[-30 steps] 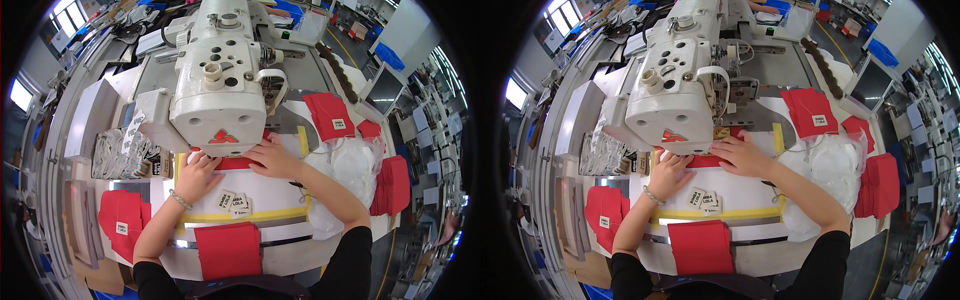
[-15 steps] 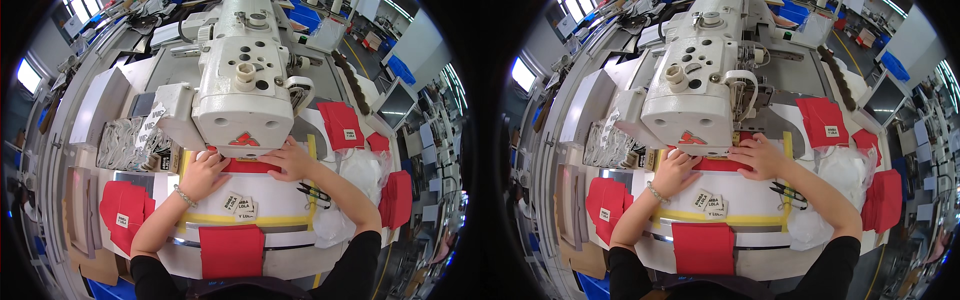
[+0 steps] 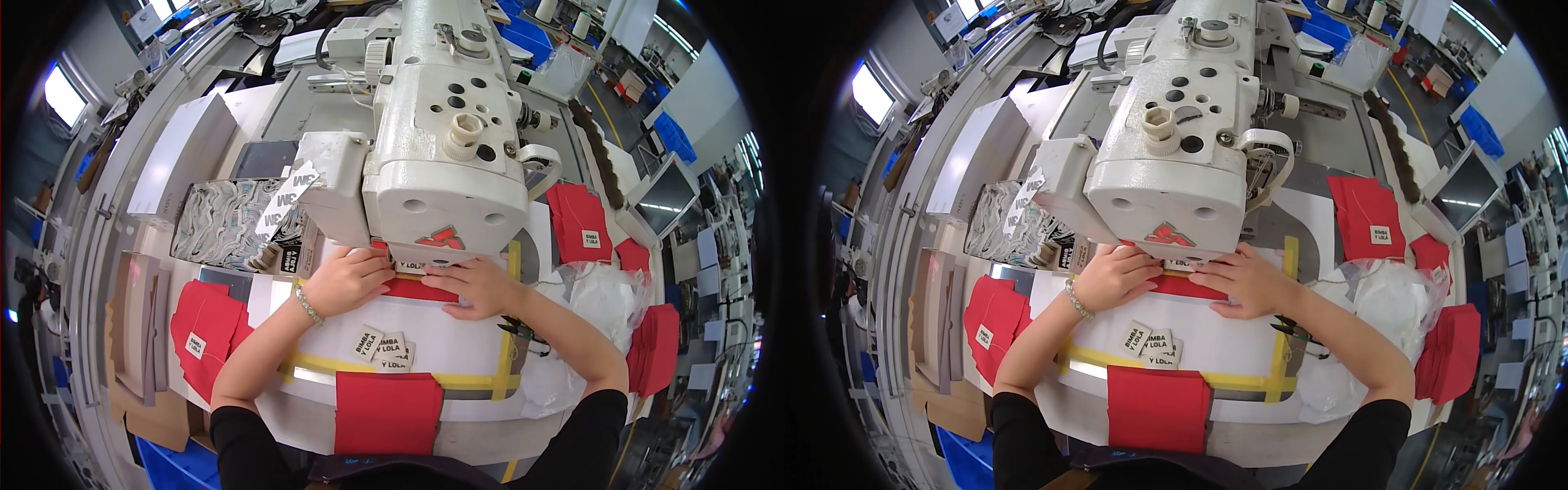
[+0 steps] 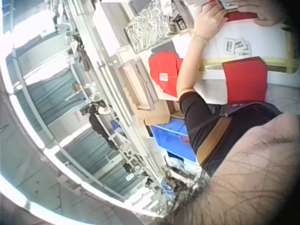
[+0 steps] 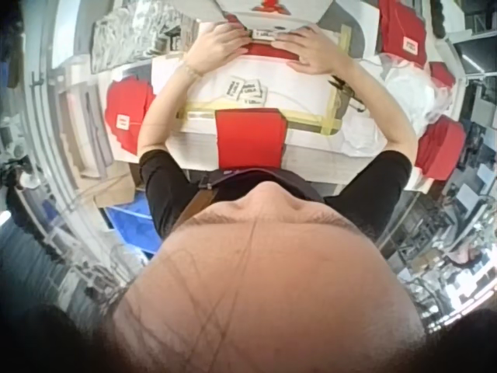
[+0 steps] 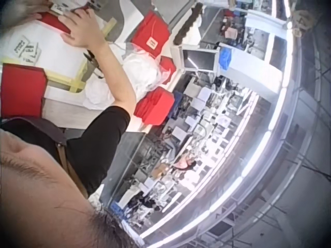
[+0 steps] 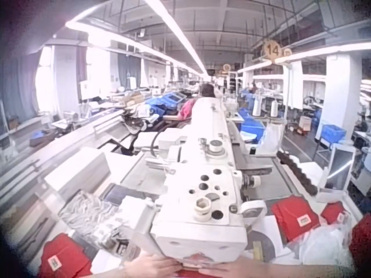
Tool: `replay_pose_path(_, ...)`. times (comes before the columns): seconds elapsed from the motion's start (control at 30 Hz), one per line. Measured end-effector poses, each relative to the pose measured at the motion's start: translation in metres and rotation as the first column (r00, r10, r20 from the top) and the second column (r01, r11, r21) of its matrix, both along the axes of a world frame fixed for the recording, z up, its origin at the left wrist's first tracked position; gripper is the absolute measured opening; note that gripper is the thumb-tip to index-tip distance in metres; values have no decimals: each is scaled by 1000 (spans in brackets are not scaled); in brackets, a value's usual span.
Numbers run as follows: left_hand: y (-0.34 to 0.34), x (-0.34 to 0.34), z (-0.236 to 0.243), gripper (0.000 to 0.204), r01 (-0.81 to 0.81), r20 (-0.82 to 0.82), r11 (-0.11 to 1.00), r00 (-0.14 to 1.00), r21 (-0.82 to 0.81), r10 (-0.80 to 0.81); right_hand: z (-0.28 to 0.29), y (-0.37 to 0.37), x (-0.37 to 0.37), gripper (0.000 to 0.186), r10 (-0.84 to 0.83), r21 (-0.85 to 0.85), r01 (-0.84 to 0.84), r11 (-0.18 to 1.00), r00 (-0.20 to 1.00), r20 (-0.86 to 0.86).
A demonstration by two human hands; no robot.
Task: The person uses a sewing machine to attach white rectangular labels to red fabric pieces. They repeatedly pick up a red fabric piece, place it under the machine's presser foot, align a label, and sew it in place. After sewing, they cut the thread and move the finished piece to a stack on the left.
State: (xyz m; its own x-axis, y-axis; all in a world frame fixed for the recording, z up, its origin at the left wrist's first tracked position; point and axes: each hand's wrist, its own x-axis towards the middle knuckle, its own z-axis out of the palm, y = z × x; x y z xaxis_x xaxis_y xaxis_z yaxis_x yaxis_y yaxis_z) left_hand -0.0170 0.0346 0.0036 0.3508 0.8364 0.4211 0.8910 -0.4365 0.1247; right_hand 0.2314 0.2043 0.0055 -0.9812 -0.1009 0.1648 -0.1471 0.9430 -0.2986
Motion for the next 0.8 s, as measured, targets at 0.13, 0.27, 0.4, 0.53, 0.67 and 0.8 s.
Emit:
replay_pose_path(0.13, 6, 1, -3, 28, 0, -9, 998, 1000, -68, -1, -2, -1, 1, 51, -20, 7, 20, 1000, 1000, 10)
replay_pose_path(0.27, 12, 0, -3, 29, 53, 8, 996, 999, -77, -52, -2, -1, 2, 50, -29, 2, 29, 1000, 999, 21)
replay_pose_path(0.4, 19, 1, -6, 32, 60, 96, 983, 994, -176, -43, -3, 0, 1, 51, -33, -9, 33, 999, 999, 16)
replay_pose_path(0.53, 22, 5, -2, 32, 45, 161, 954, 987, -296, 4, -1, -1, 2, 50, -57, -71, 60, 996, 997, 43)
replay_pose_path(0.67, 29, 8, -4, 32, 109, 222, 964, 974, -242, -54, -3, 0, 1, 48, -49, -83, 50, 995, 999, 14)
replay_pose_path(0.8, 33, 10, -4, 30, 115, 222, 956, 974, -271, -54, -4, 0, 2, 45, -42, -59, 42, 997, 999, -12)
